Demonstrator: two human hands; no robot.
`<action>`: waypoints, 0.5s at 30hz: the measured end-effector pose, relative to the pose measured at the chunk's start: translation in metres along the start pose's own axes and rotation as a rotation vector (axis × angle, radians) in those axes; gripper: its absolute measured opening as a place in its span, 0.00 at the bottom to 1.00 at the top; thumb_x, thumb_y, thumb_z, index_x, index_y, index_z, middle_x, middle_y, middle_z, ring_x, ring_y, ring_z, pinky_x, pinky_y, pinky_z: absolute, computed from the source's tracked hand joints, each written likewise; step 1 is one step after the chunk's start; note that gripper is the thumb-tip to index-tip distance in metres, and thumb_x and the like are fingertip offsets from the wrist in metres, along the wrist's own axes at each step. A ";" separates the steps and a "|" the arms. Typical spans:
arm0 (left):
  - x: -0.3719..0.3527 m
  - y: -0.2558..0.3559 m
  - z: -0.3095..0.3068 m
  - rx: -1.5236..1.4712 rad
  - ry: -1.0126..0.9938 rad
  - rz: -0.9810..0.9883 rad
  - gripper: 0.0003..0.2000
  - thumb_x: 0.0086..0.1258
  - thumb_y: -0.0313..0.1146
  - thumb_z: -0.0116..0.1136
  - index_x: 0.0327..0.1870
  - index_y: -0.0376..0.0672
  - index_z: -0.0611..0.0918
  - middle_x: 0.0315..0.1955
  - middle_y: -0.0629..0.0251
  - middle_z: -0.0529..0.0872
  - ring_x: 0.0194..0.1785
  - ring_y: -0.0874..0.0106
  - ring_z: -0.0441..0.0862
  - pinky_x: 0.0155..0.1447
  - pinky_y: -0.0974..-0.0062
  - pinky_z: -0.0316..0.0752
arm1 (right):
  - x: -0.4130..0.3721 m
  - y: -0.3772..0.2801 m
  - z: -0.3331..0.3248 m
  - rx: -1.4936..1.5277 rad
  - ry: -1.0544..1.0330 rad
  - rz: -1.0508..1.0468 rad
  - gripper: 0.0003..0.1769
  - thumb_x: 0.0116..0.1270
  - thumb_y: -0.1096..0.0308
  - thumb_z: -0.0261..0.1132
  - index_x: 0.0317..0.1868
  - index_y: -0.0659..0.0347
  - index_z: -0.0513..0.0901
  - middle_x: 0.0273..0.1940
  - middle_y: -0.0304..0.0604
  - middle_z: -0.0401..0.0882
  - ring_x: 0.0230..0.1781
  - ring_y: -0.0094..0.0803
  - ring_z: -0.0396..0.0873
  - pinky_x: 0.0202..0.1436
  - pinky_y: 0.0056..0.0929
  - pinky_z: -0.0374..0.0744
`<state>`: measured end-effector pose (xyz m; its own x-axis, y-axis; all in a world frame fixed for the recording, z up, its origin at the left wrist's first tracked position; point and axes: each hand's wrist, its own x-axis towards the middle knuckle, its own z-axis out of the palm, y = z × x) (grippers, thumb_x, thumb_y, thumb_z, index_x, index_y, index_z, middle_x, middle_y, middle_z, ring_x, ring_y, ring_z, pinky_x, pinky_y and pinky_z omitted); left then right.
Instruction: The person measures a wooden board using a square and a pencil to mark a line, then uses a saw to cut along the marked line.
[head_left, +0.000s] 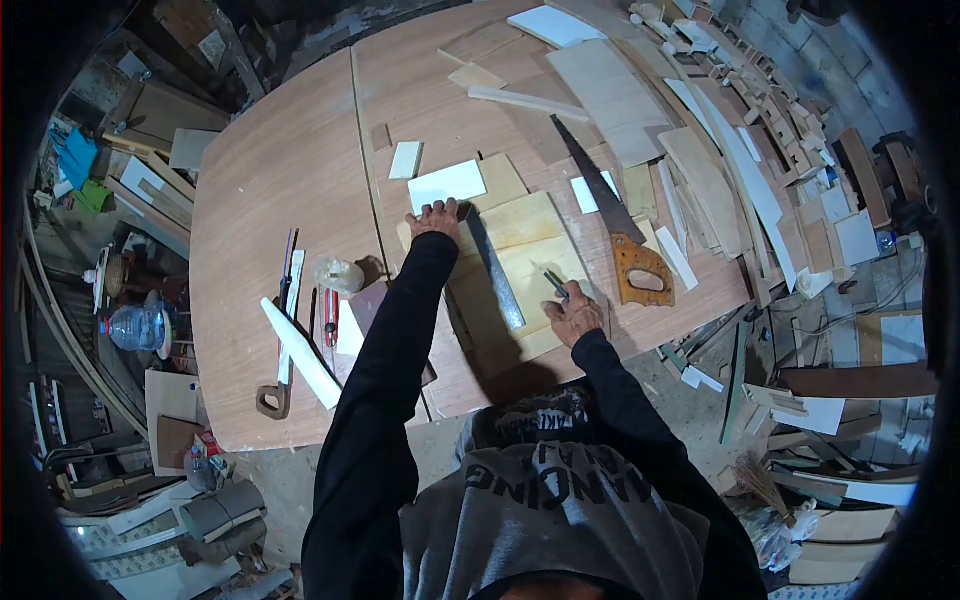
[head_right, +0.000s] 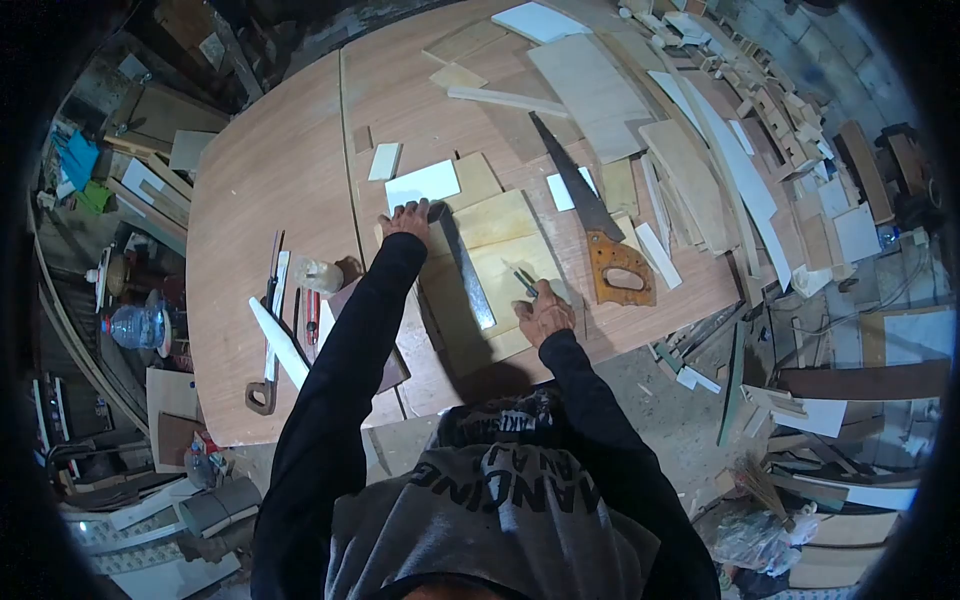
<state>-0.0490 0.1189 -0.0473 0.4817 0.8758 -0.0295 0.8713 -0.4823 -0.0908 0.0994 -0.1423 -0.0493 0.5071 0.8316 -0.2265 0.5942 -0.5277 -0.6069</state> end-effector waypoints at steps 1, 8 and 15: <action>0.003 -0.001 -0.004 0.009 -0.109 -0.009 0.20 0.67 0.32 0.47 0.61 0.56 0.72 0.53 0.69 0.78 0.62 0.69 0.73 0.60 0.45 0.62 | -0.002 -0.001 -0.003 0.034 -0.026 -0.008 0.27 0.59 0.52 0.67 0.52 0.60 0.71 0.41 0.56 0.83 0.44 0.55 0.81 0.50 0.47 0.76; 0.018 -0.011 0.006 -0.004 -0.030 0.110 0.16 0.68 0.33 0.46 0.56 0.53 0.77 0.52 0.67 0.78 0.61 0.67 0.73 0.61 0.48 0.62 | -0.010 -0.013 -0.017 -0.058 -0.187 -0.012 0.41 0.51 0.49 0.74 0.59 0.60 0.65 0.53 0.57 0.77 0.55 0.52 0.76 0.57 0.43 0.74; 0.025 -0.019 -0.013 -0.120 -0.141 0.260 0.21 0.56 0.32 0.58 0.53 0.40 0.77 0.51 0.52 0.73 0.61 0.58 0.72 0.59 0.58 0.74 | -0.012 -0.019 -0.023 -0.038 -0.221 0.022 0.44 0.48 0.51 0.76 0.60 0.59 0.64 0.57 0.56 0.74 0.59 0.50 0.73 0.61 0.41 0.72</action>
<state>-0.0523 0.1501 -0.0328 0.6792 0.7128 -0.1749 0.7296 -0.6816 0.0553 0.0961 -0.1460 -0.0176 0.3738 0.8351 -0.4035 0.6096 -0.5491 -0.5717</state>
